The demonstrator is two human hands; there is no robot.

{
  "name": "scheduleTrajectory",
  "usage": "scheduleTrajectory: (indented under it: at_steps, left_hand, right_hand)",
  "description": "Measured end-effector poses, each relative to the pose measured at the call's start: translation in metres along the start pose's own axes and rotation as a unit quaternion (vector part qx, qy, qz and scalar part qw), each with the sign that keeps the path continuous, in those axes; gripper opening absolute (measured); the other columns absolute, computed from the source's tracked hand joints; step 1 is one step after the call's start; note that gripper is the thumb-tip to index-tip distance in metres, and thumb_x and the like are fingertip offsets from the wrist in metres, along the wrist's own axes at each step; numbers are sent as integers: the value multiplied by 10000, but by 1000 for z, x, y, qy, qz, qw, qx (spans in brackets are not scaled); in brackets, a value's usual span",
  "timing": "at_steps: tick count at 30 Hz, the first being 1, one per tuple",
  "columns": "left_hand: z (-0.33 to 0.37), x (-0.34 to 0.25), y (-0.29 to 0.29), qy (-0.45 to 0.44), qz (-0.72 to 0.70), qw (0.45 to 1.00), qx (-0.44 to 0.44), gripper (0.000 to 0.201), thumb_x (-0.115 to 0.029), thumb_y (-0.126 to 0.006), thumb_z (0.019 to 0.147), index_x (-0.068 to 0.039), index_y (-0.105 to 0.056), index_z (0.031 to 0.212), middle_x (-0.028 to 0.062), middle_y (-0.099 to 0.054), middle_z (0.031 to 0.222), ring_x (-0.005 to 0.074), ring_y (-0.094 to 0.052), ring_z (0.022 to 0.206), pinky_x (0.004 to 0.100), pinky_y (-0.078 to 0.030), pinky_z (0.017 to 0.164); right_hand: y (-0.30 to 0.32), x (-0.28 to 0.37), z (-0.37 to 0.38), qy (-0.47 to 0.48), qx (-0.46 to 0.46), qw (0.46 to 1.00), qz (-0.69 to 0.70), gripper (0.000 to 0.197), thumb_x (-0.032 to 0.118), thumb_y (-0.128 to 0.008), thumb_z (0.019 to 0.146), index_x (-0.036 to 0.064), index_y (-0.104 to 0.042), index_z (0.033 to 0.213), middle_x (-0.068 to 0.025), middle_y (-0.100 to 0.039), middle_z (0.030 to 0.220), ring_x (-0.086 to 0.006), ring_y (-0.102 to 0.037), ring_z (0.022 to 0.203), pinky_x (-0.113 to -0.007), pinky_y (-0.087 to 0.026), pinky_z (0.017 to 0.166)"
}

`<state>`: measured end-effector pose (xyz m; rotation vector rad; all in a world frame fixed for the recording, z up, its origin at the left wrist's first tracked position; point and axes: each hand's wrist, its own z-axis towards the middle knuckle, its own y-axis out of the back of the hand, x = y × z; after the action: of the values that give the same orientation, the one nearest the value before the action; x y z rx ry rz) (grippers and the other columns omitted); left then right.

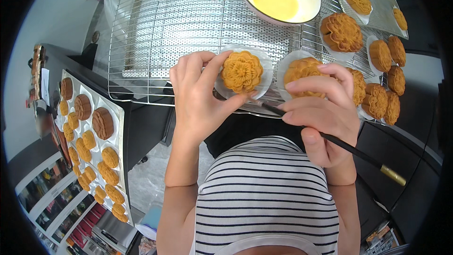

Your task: The person applies a liquid glaze to several mooncakes using a brush, picking up each mooncake individually to coat the top and sides before placing it back on a wire rack or metal tray.

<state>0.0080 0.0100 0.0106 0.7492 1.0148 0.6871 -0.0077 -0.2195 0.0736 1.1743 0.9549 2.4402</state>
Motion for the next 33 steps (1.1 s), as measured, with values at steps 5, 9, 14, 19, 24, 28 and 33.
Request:
scheduleTrajectory:
  at_steps: [5,9,14,19,24,28,33]
  left_hand:
    - [2,-3,-1,6,-6,1000,-12,719,-353,-942,537,-91,-708,1165,41,-602,1036,254,-538,1012,407,-375,920]
    - [-3,-1,-3,14,14,1000,-21,722,-365,-940,543,-96,-711,1173,36,-595,1034,244,-535,1013,403,-372,913]
    - [-2,0,-4,-2,3,999,-37,709,-365,-933,553,-107,-720,1178,27,-593,1025,229,-533,1002,396,-363,901]
    - [0,1,-3,-1,-11,999,-33,692,-352,-929,555,-117,-721,1171,25,-590,1015,229,-532,994,388,-357,891]
    - [1,1,0,-6,-3,1000,-29,673,-342,-925,565,-108,-719,1161,29,-591,1001,232,-539,972,381,-361,877]
    - [7,1,-1,-9,-21,999,-31,653,-331,-923,563,-83,-724,1133,42,-598,984,245,-548,954,382,-377,860]
    - [7,7,4,-16,-61,998,-20,626,-294,-922,551,-32,-726,1085,76,-610,1000,266,-566,973,398,-419,873]
  right_hand:
    - [10,-11,12,-46,-50,996,-60,309,233,-497,991,28,-688,860,-82,-721,844,-276,-669,959,-502,-376,1032]
    - [-3,-3,23,-16,-50,999,6,261,191,-540,971,10,-695,866,-116,-724,925,-284,-659,942,-504,-393,1029]
    - [-4,-23,31,-19,-139,983,-118,120,111,-644,922,52,-726,857,-33,-704,888,-235,-640,910,-407,-432,950]
    - [-13,-19,33,-50,-99,994,24,189,124,-587,965,46,-718,854,-44,-700,887,-232,-620,916,-380,-431,921]
    - [-5,-20,28,-81,-163,981,-73,201,108,-566,968,16,-703,854,-78,-692,870,-245,-614,893,-366,-442,885]
    - [1,-22,14,-99,-149,983,40,227,103,-539,977,4,-701,854,-101,-697,904,-243,-617,896,-372,-448,882]
    - [33,-27,-9,-165,-270,948,19,285,108,-491,1027,-49,-686,891,-133,-701,962,-231,-628,943,-388,-463,939]
